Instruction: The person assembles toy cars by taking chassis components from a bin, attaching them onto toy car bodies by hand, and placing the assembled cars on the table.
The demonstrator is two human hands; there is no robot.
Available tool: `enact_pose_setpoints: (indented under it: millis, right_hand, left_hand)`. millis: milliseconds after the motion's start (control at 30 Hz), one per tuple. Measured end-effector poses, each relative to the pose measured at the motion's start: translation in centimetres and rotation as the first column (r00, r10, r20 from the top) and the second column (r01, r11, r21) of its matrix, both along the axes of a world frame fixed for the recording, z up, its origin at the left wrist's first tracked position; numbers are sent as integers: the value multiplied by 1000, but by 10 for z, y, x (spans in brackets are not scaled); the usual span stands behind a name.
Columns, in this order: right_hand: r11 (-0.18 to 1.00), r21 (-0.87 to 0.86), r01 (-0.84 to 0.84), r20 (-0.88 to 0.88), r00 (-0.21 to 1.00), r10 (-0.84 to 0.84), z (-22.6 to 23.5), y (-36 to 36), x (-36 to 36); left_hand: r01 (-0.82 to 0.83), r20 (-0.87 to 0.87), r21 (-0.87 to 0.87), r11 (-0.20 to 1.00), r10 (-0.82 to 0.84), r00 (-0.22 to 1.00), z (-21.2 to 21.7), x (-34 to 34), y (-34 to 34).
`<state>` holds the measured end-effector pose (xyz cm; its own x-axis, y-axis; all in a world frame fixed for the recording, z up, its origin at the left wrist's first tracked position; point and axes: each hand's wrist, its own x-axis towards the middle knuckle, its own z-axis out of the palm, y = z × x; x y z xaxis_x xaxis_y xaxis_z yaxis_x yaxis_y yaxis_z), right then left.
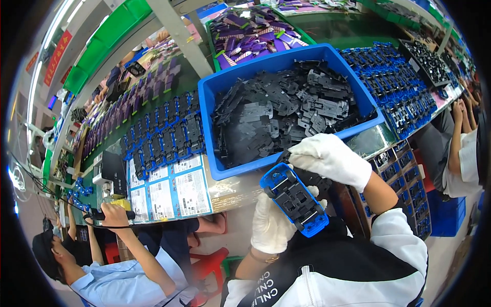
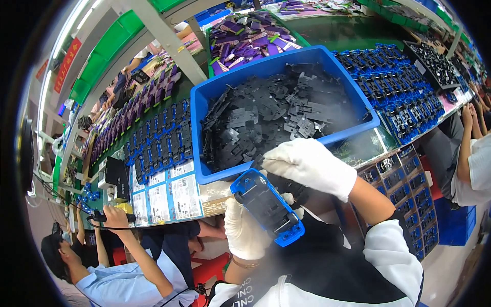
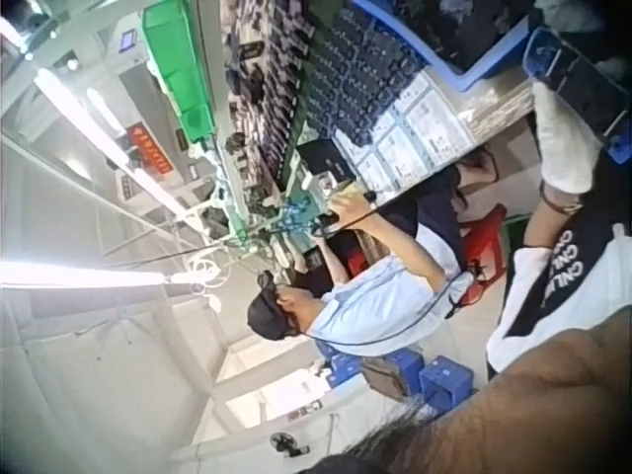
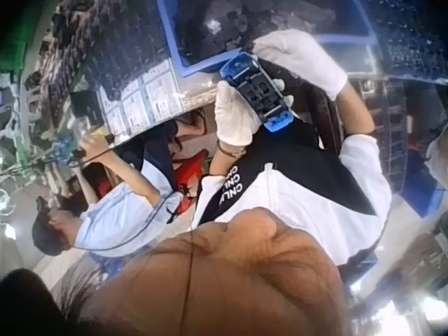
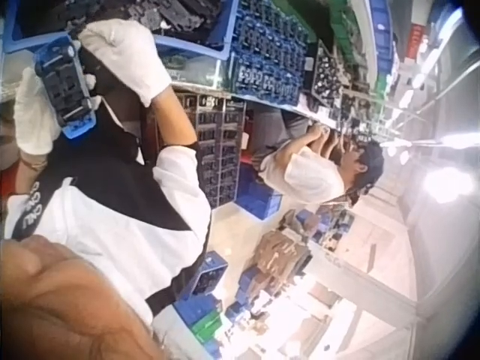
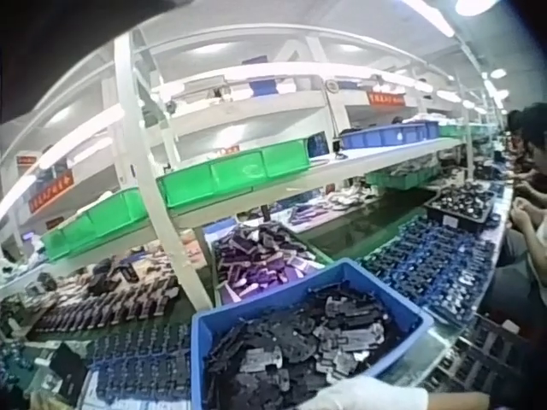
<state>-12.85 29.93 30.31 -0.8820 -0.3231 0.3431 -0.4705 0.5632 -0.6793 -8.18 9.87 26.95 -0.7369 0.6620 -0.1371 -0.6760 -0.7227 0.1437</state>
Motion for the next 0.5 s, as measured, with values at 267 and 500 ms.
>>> enact_pose_setpoints:
  millis: [267, 500]
  right_hand:
    - [951, 214, 225, -212, 961, -180, 5, 1, 29]
    - [912, 242, 332, -301, 919, -255, -27, -14, 40]
  left_hand:
    - [-157, -19, -20, 987, 157, 987, -7, -7, 12]
    - [-119, 3, 282, 952, 123, 992, -13, -11, 20]
